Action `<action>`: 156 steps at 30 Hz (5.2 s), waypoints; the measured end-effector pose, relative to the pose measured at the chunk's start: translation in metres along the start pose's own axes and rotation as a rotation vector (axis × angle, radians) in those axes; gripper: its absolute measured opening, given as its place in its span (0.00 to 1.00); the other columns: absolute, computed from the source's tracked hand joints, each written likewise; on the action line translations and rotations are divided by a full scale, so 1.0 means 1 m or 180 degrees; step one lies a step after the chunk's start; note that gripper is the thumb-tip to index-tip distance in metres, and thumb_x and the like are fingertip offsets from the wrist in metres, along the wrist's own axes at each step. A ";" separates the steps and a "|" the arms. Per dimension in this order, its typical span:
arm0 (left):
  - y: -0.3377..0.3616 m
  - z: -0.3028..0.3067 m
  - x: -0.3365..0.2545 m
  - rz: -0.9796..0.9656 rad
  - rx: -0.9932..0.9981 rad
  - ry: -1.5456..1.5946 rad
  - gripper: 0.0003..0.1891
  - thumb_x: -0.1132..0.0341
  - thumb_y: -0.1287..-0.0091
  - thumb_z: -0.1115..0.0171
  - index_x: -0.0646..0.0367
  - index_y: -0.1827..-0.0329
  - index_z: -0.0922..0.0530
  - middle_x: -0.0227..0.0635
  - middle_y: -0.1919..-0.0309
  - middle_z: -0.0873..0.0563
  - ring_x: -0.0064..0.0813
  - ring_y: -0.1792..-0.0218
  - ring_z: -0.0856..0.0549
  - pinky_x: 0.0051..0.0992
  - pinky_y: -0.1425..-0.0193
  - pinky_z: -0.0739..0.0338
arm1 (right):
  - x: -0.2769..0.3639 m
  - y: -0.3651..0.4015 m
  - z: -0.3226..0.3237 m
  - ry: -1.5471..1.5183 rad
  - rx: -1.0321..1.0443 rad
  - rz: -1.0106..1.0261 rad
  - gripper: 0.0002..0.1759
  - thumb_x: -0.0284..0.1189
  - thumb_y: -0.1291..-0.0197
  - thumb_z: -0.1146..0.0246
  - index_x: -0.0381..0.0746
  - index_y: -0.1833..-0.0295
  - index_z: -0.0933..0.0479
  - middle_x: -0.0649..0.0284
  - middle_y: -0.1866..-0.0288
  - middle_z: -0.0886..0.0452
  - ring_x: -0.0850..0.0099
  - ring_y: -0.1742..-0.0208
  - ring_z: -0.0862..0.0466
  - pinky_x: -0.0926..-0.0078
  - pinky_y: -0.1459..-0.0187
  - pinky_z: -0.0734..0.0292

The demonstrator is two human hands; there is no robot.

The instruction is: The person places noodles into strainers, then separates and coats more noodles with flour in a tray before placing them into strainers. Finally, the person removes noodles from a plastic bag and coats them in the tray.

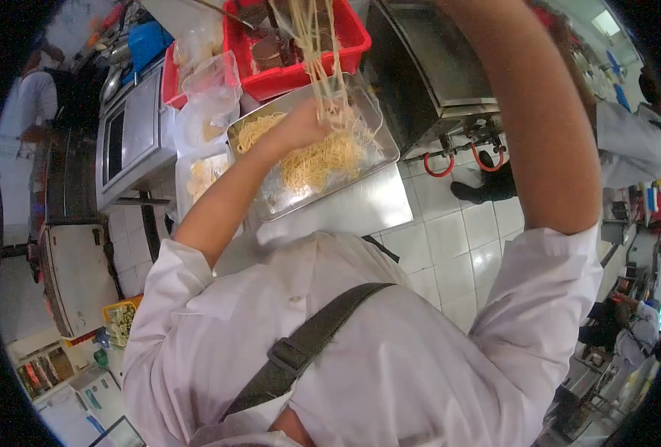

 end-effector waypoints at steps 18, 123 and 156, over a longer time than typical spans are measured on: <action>0.027 0.077 -0.043 -0.0521 0.0132 -0.1528 0.24 0.57 0.37 0.28 0.61 0.42 0.21 0.36 0.57 0.14 0.25 0.53 0.16 0.26 0.44 0.23 | -0.221 0.170 -0.183 0.1117 0.1190 -0.0983 0.14 0.30 0.42 0.36 0.37 0.51 0.17 0.51 0.50 0.19 0.51 0.43 0.20 0.54 0.43 0.25; 0.131 -0.071 0.116 0.2343 -0.1287 0.2488 0.27 0.45 0.26 0.50 0.56 0.34 0.28 0.32 0.41 0.21 0.28 0.45 0.24 0.35 0.48 0.26 | -0.247 0.220 -0.196 0.0230 0.1741 -0.1980 0.43 0.36 0.57 0.24 0.42 0.32 0.30 0.43 0.28 0.33 0.43 0.26 0.35 0.57 0.30 0.32; 0.116 -0.071 0.157 0.2418 -0.0988 0.2415 0.15 0.56 0.32 0.37 0.56 0.50 0.22 0.24 0.70 0.22 0.20 0.67 0.23 0.24 0.69 0.30 | -0.249 0.267 -0.276 0.1600 0.1926 -0.2321 0.33 0.42 0.50 0.27 0.38 0.42 0.27 0.40 0.39 0.27 0.40 0.46 0.22 0.45 0.43 0.23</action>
Point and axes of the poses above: each hand's wrist, its own y-axis away from the middle knuckle, its own z-axis out of the back of the hand, x = y × z, the point moved 6 cm from there along -y, towards the middle knuckle
